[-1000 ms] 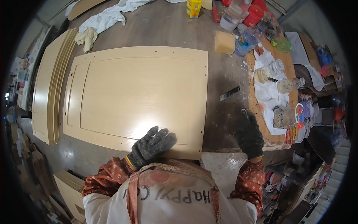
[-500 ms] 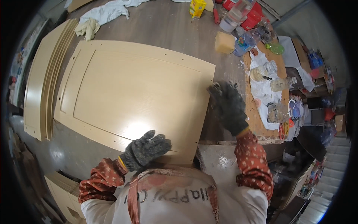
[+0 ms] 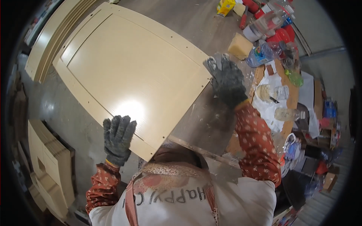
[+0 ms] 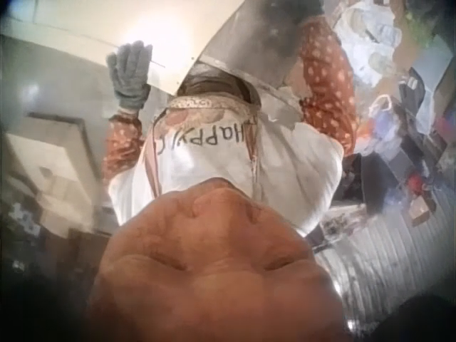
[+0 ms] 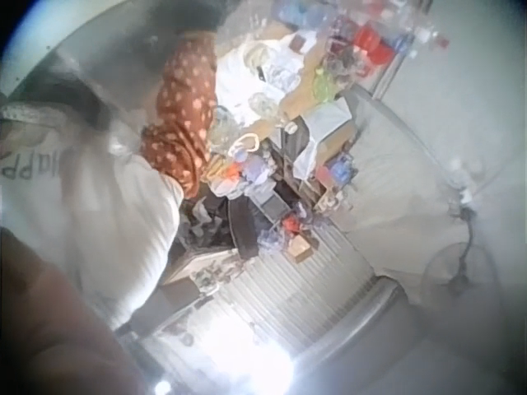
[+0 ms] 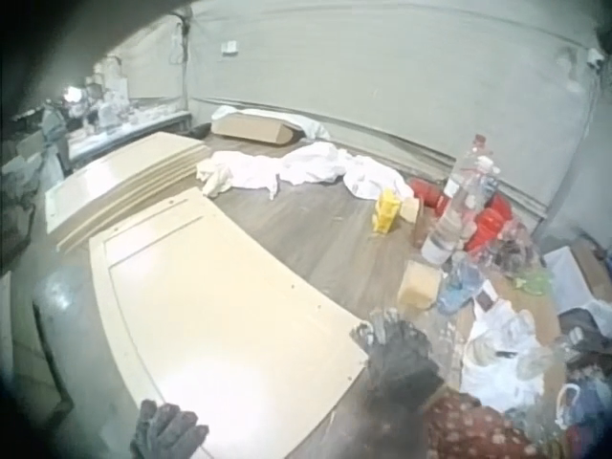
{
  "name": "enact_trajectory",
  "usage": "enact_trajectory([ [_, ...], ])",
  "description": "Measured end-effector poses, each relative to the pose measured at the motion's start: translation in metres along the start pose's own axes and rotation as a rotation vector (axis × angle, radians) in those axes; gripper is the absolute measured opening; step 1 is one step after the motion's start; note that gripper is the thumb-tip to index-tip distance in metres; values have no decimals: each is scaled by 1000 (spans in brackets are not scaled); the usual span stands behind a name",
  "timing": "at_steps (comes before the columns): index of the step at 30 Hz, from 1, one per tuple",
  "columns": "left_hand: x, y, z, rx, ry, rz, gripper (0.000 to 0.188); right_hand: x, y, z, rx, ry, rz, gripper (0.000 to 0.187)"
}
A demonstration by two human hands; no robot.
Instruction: The person sands the surface and edges of wooden cabinet doors with a sanding block and wipes the dust away with a sponge.
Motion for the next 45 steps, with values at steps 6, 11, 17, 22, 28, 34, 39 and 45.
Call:
enact_trajectory([
  [6, 12, 0, 13, -96, -179, -25, 42, 24, 40, 3, -100, -243, -74, 60],
  [11, 18, 3, 12, -108, -199, -44, 43, -4, 9, -4, -172, -159, -69, 60],
  [17, 12, 3, 13, -129, -222, -10, 49, 3, -1, -7, -244, -214, -113, 57],
  [22, 15, 4, 9, -118, -273, 18, 45, 16, -8, -40, -226, -311, 40, 49],
  [28, 5, 2, 6, -104, -257, 29, 47, 105, 49, -180, -374, -739, -54, 33],
  [34, 18, 3, 6, -117, -333, 36, 48, 72, -45, -164, -527, -467, -70, 39],
  [39, 15, 9, 4, -93, -295, 45, 45, 79, -84, -225, -480, -698, -106, 47],
  [45, 24, 11, -20, -126, -327, 54, 47, 99, -21, -219, -524, -453, -106, 51],
])
Point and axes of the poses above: each hand's wrist, its own x-axis away from the middle knuckle, its own y-axis out of the palm, z = x × y, the point moved 10 cm from there along -x, towards the middle knuckle, and after that the axes turned 11 degrees about -x, right-handed, at the moved point
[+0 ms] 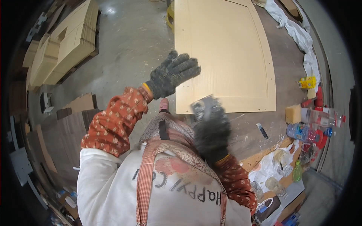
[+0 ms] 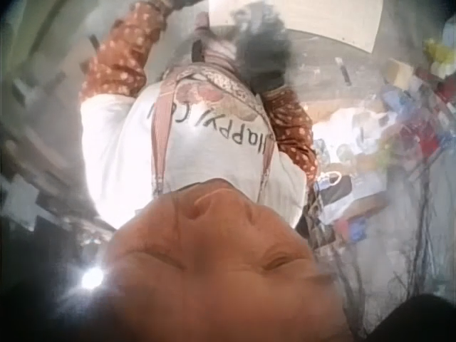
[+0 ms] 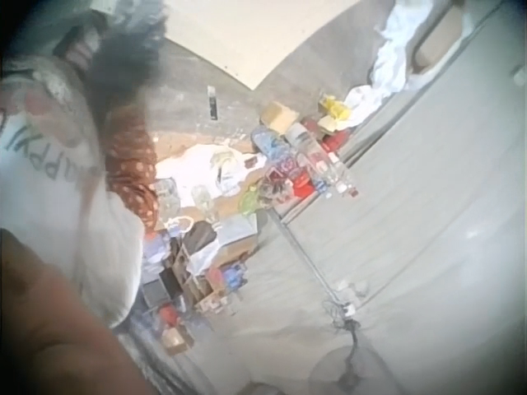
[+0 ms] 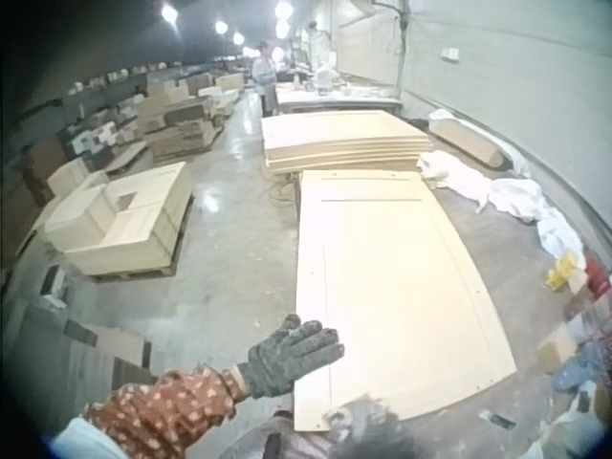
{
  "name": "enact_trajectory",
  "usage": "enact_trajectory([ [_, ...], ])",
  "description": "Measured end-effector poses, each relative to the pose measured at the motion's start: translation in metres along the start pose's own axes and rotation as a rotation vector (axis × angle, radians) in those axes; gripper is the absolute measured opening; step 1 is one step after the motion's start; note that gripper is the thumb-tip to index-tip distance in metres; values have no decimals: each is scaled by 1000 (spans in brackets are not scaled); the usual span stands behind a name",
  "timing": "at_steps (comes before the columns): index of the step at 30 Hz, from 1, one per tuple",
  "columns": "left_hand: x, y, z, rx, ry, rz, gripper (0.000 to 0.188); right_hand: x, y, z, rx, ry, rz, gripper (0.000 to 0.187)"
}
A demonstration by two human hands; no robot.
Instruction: The person sands the surface and edges of wooden cabinet doors with a sanding block and wipes the dust away with a sponge.
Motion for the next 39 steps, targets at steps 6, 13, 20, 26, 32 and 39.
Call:
enact_trajectory([
  [6, -14, 26, -11, 1, -17, 81, 53, 1, 33, -41, 9, -571, 189, 52],
  [13, -9, 27, -15, 46, 87, 118, 60, 5, 13, -75, 57, -292, -173, 58],
  [20, -6, 33, -12, 117, 121, 43, 59, 11, 24, -74, 19, -240, -202, 61],
  [26, -12, 43, -2, -41, 102, 329, 42, -25, 36, -87, 99, -137, -122, 54],
  [32, -20, 33, -23, 46, 167, 31, 51, 37, 27, -82, 61, 42, -77, 57],
  [39, -17, 29, -12, 72, 285, -72, 76, 57, 4, -93, 77, 113, -105, 58],
])
Point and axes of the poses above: each hand's wrist, its own x-axis away from the middle knuckle, its own y-axis out of the palm, z = x × y, the point moved 10 cm from there along -x, towards the middle knuckle, and after that the axes turned 11 degrees about -x, right-handed, at the moved point
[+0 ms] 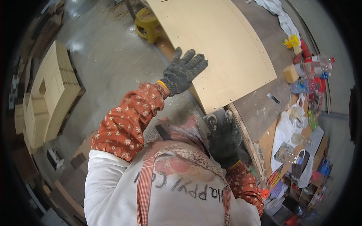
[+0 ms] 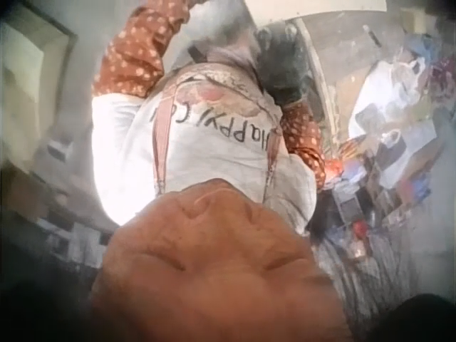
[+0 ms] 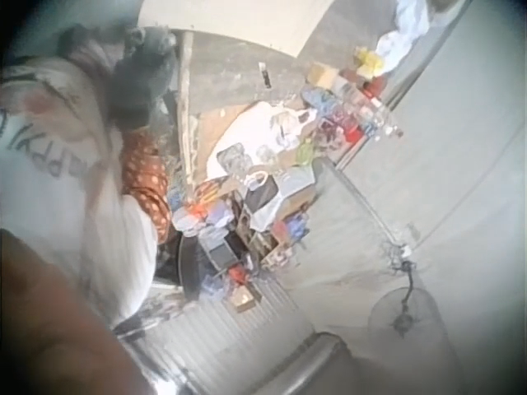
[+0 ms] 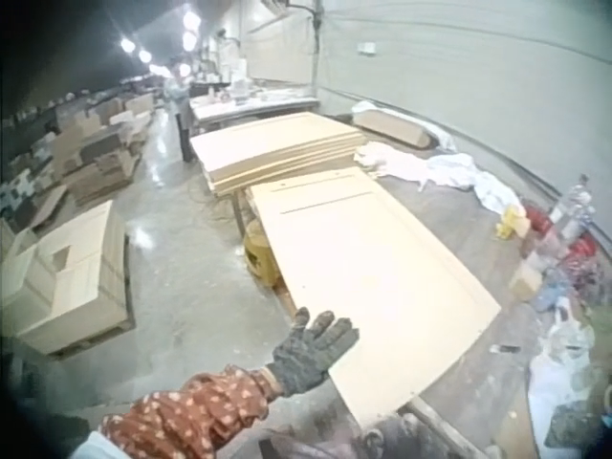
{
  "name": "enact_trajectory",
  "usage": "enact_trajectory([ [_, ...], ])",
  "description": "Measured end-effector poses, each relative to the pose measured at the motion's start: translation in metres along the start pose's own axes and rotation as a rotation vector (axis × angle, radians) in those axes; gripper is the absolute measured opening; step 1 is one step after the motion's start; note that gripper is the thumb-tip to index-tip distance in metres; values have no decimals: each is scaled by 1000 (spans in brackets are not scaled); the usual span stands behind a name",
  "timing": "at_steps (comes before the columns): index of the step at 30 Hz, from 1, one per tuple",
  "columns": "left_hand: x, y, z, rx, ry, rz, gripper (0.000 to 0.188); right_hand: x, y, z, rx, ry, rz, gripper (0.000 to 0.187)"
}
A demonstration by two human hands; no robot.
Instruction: The person sands the surface and edges of wooden cabinet doors with a sanding block and wipes the dust away with a sponge.
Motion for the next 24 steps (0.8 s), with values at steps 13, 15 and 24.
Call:
enact_trajectory([
  [13, -1, -8, 7, 79, 90, 24, 74, -47, 5, 7, 13, 91, 122, 61],
  [15, -1, -9, 4, 54, 76, 11, 72, -13, 25, 44, -329, 548, 0, 58],
  [24, -4, -11, 2, 58, 55, 45, 64, -31, -8, 57, 212, 169, 253, 47],
])
Point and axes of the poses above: each hand's wrist, its own x-axis away from the middle knuckle, its own y-axis out of the palm, z = x × y, the point moved 10 cm from there along -x, towards the middle knuckle, and after that the axes turned 11 degrees about -x, right-handed, at the moved point
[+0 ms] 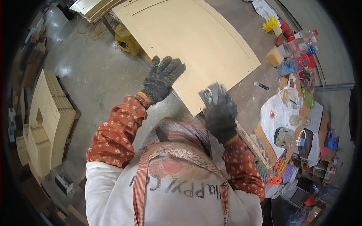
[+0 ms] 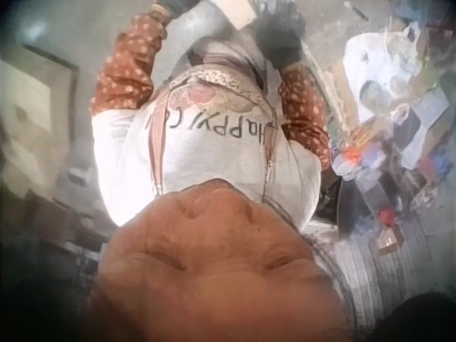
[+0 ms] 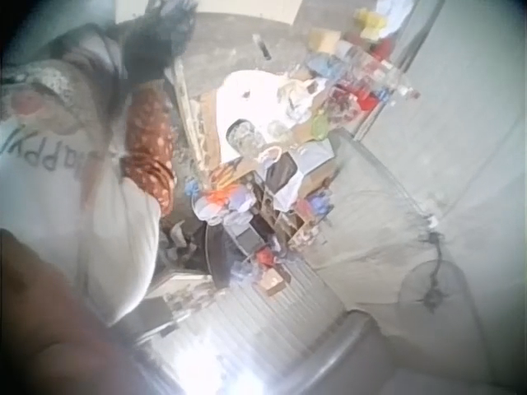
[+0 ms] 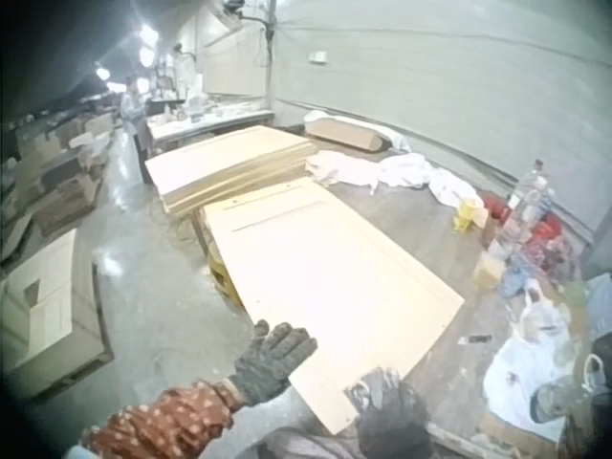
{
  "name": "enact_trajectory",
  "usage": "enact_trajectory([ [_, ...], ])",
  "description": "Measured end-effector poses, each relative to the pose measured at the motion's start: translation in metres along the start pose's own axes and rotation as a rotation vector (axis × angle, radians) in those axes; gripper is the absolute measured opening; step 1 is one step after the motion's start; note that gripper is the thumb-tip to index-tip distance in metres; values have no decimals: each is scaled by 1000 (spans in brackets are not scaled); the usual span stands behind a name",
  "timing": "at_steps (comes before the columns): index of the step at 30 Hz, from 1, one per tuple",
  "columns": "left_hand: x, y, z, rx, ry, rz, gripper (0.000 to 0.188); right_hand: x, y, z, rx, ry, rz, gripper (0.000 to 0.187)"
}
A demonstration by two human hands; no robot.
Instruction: The person sands the surface and edges of wooden cabinet doors with a sanding block and wipes the dust away with a sponge.
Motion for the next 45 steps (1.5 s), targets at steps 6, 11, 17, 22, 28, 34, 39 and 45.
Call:
enact_trajectory([
  [6, -1, -5, -1, 32, -3, 57, 64, -3, -27, -3, -218, -192, 14, 54],
  [11, 1, -5, -1, 46, -16, 13, 62, -26, -13, -6, -45, -153, 16, 47],
  [17, 3, -9, 2, 62, -34, 68, 59, -16, -23, 0, -231, -167, 22, 36],
  [22, -1, -7, -2, 29, -73, 46, 54, -23, -9, 6, -170, -145, -94, 43],
  [28, -6, -13, 2, -29, -47, 3, 57, -32, 0, 28, -159, 16, 27, 39],
  [34, 6, 5, -3, -21, -109, -36, 64, -15, -2, 116, -178, 174, -232, 55],
  [39, -11, -4, 32, -56, -95, 21, 71, 34, -47, 229, 251, 268, 120, 59],
  [45, -30, 13, 159, 224, 65, -300, 59, -22, -45, 225, 28, 337, 143, 71],
])
Point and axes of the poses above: each hand's wrist, its own x-axis away from the middle knuckle, its own y-axis out of the palm, z = x × y, the point moved 10 cm from there along -x, towards the middle knuckle, and after that the axes turned 11 degrees about -x, right-handed, at the moved point
